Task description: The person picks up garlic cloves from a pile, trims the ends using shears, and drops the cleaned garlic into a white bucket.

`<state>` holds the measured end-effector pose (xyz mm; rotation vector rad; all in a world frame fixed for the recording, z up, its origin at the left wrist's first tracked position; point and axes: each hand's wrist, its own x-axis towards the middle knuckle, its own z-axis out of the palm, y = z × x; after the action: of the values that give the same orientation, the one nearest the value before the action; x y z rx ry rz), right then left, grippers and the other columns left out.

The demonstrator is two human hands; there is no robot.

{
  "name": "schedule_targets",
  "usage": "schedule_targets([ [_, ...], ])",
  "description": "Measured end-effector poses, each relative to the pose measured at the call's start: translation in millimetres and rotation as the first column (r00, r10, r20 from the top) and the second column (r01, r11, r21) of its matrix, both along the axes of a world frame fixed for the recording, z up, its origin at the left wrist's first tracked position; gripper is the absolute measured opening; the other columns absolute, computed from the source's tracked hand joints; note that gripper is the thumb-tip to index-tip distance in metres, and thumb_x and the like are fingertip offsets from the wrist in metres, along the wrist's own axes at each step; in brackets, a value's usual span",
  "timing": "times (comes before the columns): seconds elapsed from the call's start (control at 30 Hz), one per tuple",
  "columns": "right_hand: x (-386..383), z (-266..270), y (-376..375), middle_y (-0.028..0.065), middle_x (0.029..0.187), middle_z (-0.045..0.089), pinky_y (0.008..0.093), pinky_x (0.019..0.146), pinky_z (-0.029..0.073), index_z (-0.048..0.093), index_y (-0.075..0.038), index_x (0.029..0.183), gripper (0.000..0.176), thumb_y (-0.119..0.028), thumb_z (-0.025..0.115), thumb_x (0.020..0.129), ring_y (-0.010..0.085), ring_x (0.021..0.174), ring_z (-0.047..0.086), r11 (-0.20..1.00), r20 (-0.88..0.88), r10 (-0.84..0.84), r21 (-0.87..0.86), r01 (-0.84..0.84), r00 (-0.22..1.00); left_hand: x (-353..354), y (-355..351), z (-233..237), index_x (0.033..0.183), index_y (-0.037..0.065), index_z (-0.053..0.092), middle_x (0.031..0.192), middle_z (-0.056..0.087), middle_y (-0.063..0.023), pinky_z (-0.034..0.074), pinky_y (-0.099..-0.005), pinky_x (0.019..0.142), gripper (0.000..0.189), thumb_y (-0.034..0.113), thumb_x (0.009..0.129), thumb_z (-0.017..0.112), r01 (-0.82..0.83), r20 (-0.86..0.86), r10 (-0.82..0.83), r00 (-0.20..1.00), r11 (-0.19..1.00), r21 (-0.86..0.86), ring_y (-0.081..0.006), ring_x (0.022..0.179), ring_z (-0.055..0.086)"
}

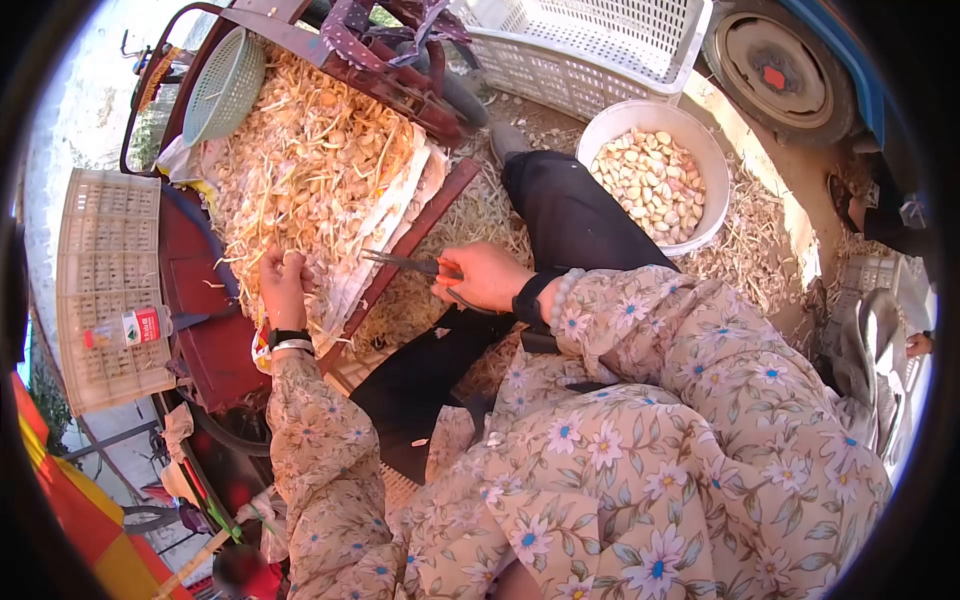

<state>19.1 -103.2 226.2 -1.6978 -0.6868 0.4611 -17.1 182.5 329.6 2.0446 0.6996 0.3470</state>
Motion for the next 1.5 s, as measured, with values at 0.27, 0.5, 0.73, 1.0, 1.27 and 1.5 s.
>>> schedule_targets([
  [0.27, -14.7, 15.2, -8.5, 0.012, 0.089, 0.052, 0.0385, 0.064, 0.044, 0.052, -0.002, 0.092, 0.042, -0.034, 0.069, 0.071, 0.032, 0.075, 0.056, 1.0, 0.254, -0.01, -0.015, 0.015, 0.967, -66.0, -103.7, 8.3, 0.103, 0.002, 0.049, 0.076, 0.055, -0.0045, 0.037, -0.0172, 0.045, 0.025, -0.003, 0.081, 0.059, 0.107, 0.208, 0.006, 0.978, 0.842, -0.528, -0.0076, 0.054, 0.049],
  [0.5, -25.5, 20.7, -16.7, 0.0111, 0.094, 0.055, 0.0411, 0.071, 0.046, 0.055, -0.005, 0.094, 0.049, -0.044, 0.068, 0.069, 0.0315, 0.086, 0.057, 0.992, 0.311, 0.093, -0.113, -0.061, 0.946, -88.0, -140.9, -1.5, 0.101, 0.003, 0.05, 0.072, 0.055, -0.0032, 0.036, -0.017, 0.042, 0.025, -0.004, 0.079, 0.06, 0.139, 0.066, -0.123, 0.99, 0.926, -0.352, -0.0067, 0.05, 0.048],
  [0.73, -25.7, 24.7, -23.5, 0.0097, 0.089, 0.057, 0.0409, 0.069, 0.047, 0.057, -0.006, 0.09, 0.047, -0.046, 0.068, 0.069, 0.0305, 0.083, 0.058, 0.987, 0.371, 0.109, -0.154, -0.055, 0.922, -91.1, -151.1, -0.1, 0.096, 0.001, 0.052, 0.072, 0.057, -0.0048, 0.036, -0.0172, 0.043, 0.021, -0.004, 0.078, 0.062, 0.065, 0.106, -0.026, 0.994, 0.922, -0.381, -0.0072, 0.051, 0.048],
  [1.0, -23.9, 28.3, -24.3, 0.0113, 0.083, 0.058, 0.0423, 0.068, 0.046, 0.06, -0.006, 0.084, 0.048, -0.05, 0.066, 0.069, 0.0315, 0.08, 0.059, 0.972, 0.293, 0.167, -0.207, -0.108, 0.941, -92.2, -146.2, -0.9, 0.096, 0.001, 0.052, 0.072, 0.057, -0.0045, 0.036, -0.0173, 0.044, 0.02, -0.004, 0.079, 0.061, 0.092, 0.054, -0.077, 0.996, 0.914, -0.396, -0.0072, 0.054, 0.049],
  [1.27, -18.6, 13.5, -17.5, 0.0101, 0.057, 0.057, 0.0382, 0.054, 0.045, 0.059, -0.006, 0.07, 0.05, -0.055, 0.059, 0.076, 0.029, 0.056, 0.058, 0.973, 0.169, 0.193, -0.159, -0.167, 0.966, -96.0, -153.2, -3.7, 0.095, 0.002, 0.052, 0.075, 0.057, -0.0041, 0.034, -0.0173, 0.043, 0.018, 0.0, 0.08, 0.062, 0.078, 0.128, -0.005, 0.992, 0.816, -0.572, -0.0069, 0.051, 0.046],
  [1.5, -24.6, 31.9, -17.4, 0.0034, 0.058, 0.054, 0.0208, 0.048, 0.039, 0.058, -0.003, 0.083, 0.05, -0.053, 0.06, 0.078, 0.0096, 0.051, 0.051, 0.941, -0.672, 0.33, 0.291, -0.173, 0.663, -111.5, -163.9, -15.7, 0.106, 0.008, 0.049, 0.084, 0.058, -0.009, 0.036, -0.0155, 0.041, 0.021, 0.017, 0.088, 0.055, 0.26, 0.298, -0.003, 0.955, 0.494, -0.83, -0.008, 0.056, 0.048],
])
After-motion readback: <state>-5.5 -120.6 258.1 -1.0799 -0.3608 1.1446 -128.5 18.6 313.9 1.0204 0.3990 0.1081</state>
